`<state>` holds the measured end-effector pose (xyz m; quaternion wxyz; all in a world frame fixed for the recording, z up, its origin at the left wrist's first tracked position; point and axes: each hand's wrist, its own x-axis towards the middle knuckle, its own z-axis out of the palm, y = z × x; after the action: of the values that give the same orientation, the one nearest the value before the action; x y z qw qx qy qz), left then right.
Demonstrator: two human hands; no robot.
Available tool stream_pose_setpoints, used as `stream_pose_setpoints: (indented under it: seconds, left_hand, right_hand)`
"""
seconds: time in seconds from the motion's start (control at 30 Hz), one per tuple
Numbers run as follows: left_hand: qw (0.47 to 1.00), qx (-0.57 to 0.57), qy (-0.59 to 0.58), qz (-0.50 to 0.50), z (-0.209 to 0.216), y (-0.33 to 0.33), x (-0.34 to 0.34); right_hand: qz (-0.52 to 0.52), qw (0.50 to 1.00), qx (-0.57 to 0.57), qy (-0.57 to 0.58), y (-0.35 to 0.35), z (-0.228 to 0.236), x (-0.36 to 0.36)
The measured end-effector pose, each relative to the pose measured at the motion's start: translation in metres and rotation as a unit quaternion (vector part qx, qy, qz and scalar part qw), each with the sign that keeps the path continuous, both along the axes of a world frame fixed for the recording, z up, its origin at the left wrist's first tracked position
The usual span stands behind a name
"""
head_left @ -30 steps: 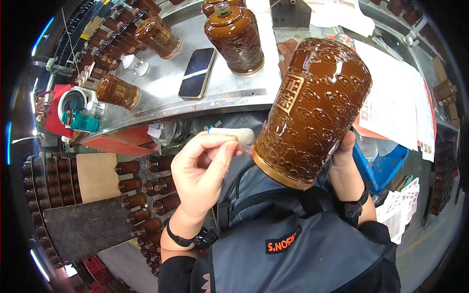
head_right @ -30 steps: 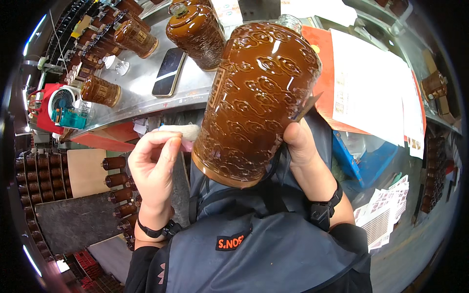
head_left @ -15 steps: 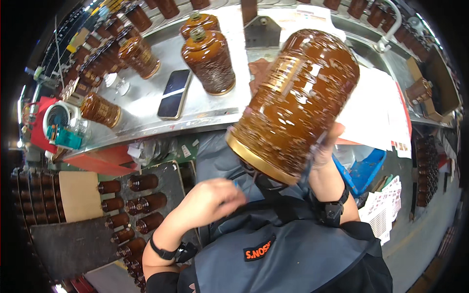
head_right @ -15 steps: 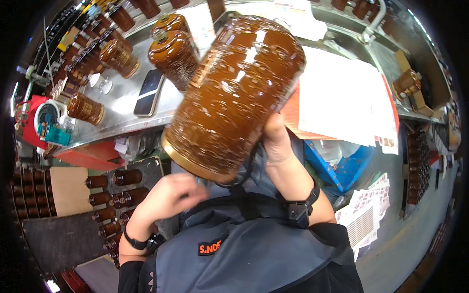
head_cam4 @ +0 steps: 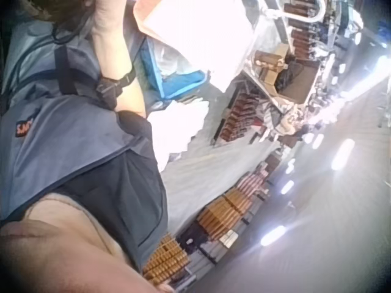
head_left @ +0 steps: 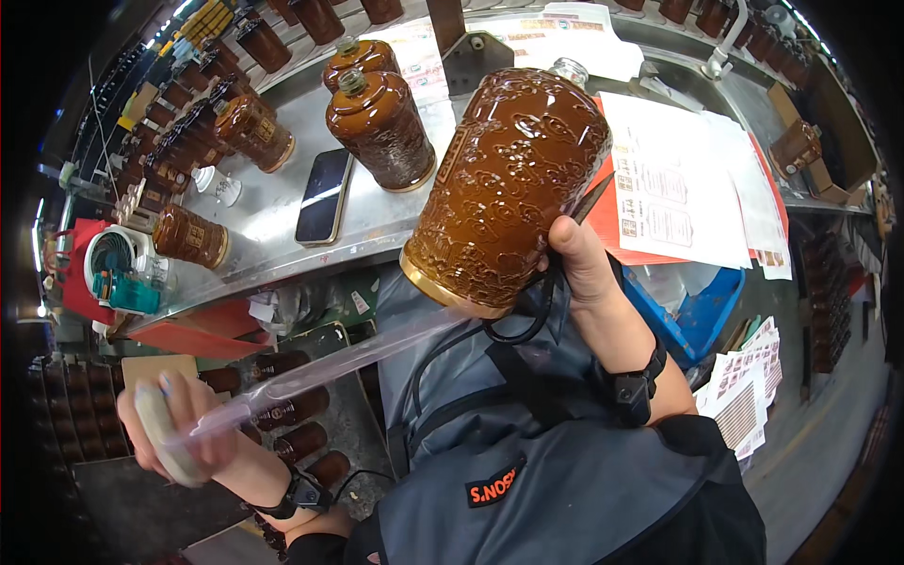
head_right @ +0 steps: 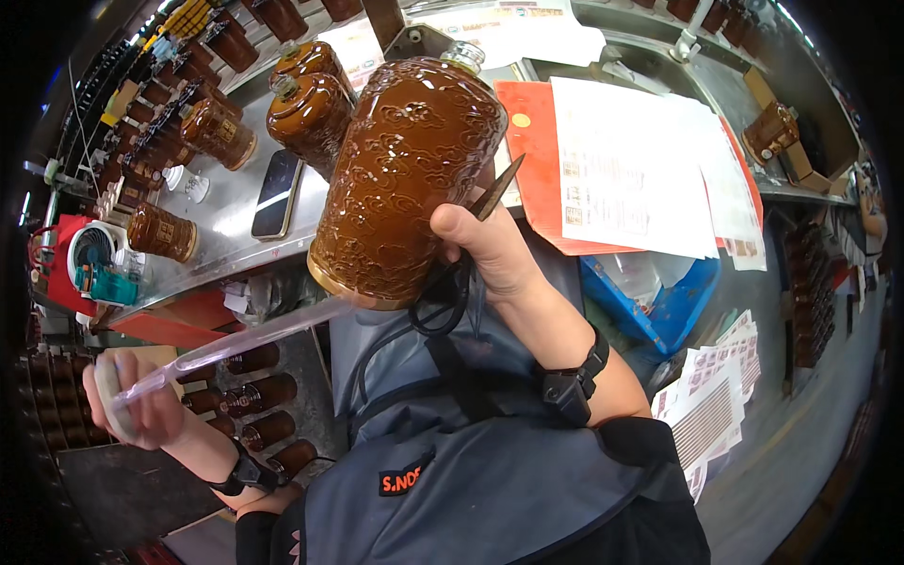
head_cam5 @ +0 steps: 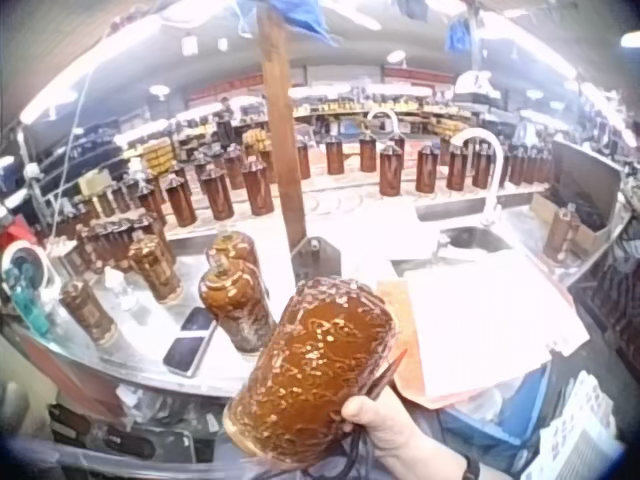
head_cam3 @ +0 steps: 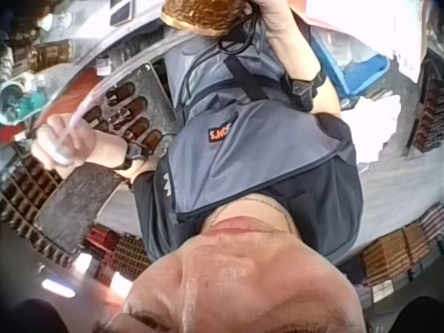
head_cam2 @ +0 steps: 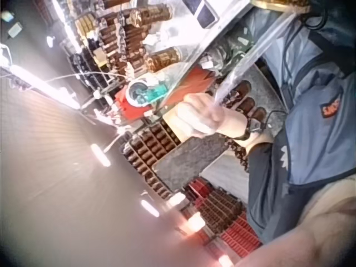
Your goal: Inspecting ceramic bottles and applying/checking labels in a manufacturing facility.
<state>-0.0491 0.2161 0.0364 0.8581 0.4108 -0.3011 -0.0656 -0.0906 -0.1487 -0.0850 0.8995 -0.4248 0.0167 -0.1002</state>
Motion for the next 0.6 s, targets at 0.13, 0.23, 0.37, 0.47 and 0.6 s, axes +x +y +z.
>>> stream_pose_setpoints:
  seconds: [0.13,0.23,0.37,0.47,0.6]
  left_hand:
    - [0.991,-0.131,-0.003,-0.016,0.004,-0.015,0.025]
    - [0.99,-0.127,0.063,0.021,-0.001,0.004,0.034]
    - [0.971,-0.027,0.09,0.219,-0.031,0.031,0.047]
    - [0.849,0.149,0.044,0.506,-0.054,0.044,0.049]
    - [0.796,0.551,0.011,0.25,-0.072,0.003,0.013]
  right_hand:
    - [0.01,1.0,-0.024,0.003,0.002,0.003,-0.001]
    - [0.016,0.999,-0.046,0.024,0.001,0.011,-0.005]
    - [0.03,0.998,-0.05,0.014,-0.008,0.0,-0.005]
    - [0.035,0.999,-0.036,0.016,-0.007,0.006,-0.008]
    - [-0.007,1.0,-0.023,0.019,-0.007,0.006,-0.008]
